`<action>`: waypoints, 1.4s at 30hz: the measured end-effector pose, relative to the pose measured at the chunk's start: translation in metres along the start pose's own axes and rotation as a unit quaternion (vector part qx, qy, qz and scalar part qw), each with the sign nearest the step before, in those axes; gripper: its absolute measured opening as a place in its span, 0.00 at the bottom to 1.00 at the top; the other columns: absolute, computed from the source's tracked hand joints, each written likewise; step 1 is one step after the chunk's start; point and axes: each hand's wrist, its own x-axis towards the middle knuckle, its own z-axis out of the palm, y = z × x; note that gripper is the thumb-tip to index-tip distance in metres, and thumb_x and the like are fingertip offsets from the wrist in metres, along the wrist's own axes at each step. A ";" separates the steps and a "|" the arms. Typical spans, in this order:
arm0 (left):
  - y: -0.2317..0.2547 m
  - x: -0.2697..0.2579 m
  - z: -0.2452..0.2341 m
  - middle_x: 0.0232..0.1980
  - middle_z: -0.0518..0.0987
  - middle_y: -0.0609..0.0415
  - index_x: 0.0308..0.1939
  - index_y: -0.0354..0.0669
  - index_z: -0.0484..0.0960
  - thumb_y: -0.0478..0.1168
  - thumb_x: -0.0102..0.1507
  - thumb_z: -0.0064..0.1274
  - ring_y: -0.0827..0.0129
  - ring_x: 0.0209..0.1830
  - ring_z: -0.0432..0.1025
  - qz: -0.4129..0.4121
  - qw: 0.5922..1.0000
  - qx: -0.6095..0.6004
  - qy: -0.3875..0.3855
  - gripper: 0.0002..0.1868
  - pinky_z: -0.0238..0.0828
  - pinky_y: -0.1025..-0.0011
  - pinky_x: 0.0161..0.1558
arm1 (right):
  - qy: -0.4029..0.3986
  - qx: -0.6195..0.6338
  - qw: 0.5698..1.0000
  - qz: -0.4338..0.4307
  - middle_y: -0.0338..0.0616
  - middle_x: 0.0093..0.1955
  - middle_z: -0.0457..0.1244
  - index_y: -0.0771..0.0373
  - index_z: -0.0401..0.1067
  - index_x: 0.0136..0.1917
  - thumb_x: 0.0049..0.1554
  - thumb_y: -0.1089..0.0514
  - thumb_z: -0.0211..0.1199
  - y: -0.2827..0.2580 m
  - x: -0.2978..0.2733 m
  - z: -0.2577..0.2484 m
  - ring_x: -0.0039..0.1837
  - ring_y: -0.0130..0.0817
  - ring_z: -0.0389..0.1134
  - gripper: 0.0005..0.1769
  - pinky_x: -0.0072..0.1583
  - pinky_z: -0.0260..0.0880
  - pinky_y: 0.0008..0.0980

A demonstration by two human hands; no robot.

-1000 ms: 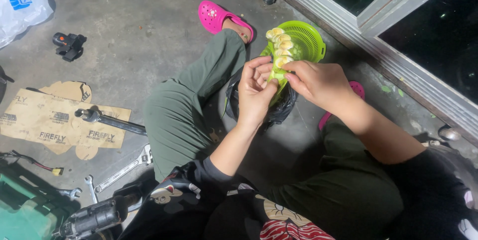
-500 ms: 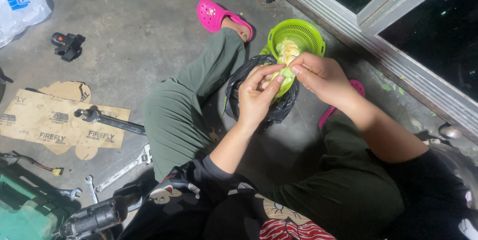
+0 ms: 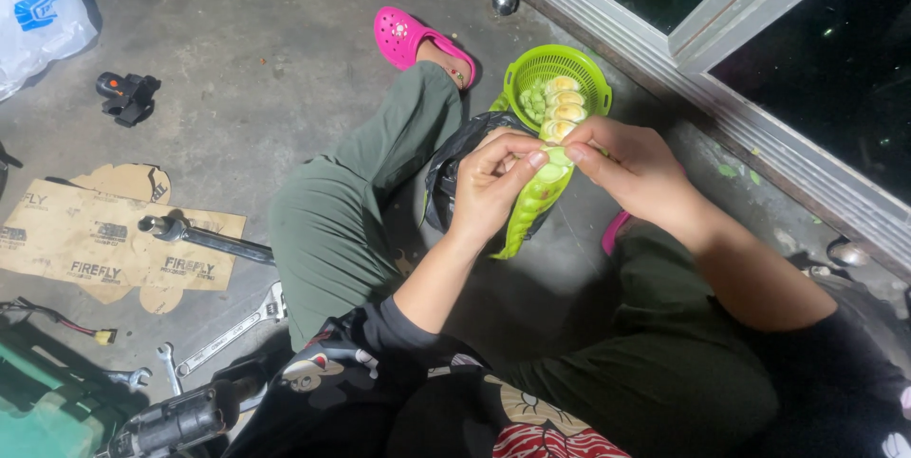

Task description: The person is shelling green pods, which appear to be stink beans (petai), removing the seeds and placing them in a colander.

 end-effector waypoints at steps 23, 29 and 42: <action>0.028 -0.008 0.073 0.39 0.74 0.62 0.42 0.35 0.80 0.34 0.67 0.59 0.83 0.34 0.69 0.068 0.993 0.098 0.015 0.05 0.69 0.82 0.38 | 0.307 -0.192 0.923 -0.128 0.43 0.42 0.67 0.64 0.73 0.56 0.60 0.60 0.71 0.011 -0.076 0.024 0.42 0.30 0.69 0.13 0.44 0.68 0.32; 0.005 0.005 0.078 0.36 0.74 0.64 0.46 0.36 0.80 0.34 0.69 0.57 0.86 0.32 0.66 -0.050 0.995 -0.045 -0.067 0.05 0.65 0.83 0.34 | 0.328 -0.076 0.941 -0.037 0.40 0.37 0.65 0.64 0.75 0.57 0.59 0.62 0.72 -0.008 -0.089 0.012 0.36 0.27 0.68 0.13 0.39 0.67 0.28; 0.018 0.018 0.041 0.40 0.80 0.62 0.50 0.35 0.80 0.36 0.70 0.57 0.84 0.37 0.71 -0.108 0.973 -0.124 -0.164 0.08 0.68 0.82 0.38 | 0.313 -0.035 0.944 -0.099 0.42 0.45 0.68 0.67 0.77 0.58 0.65 0.66 0.65 -0.018 -0.075 0.020 0.42 0.24 0.70 0.09 0.44 0.69 0.23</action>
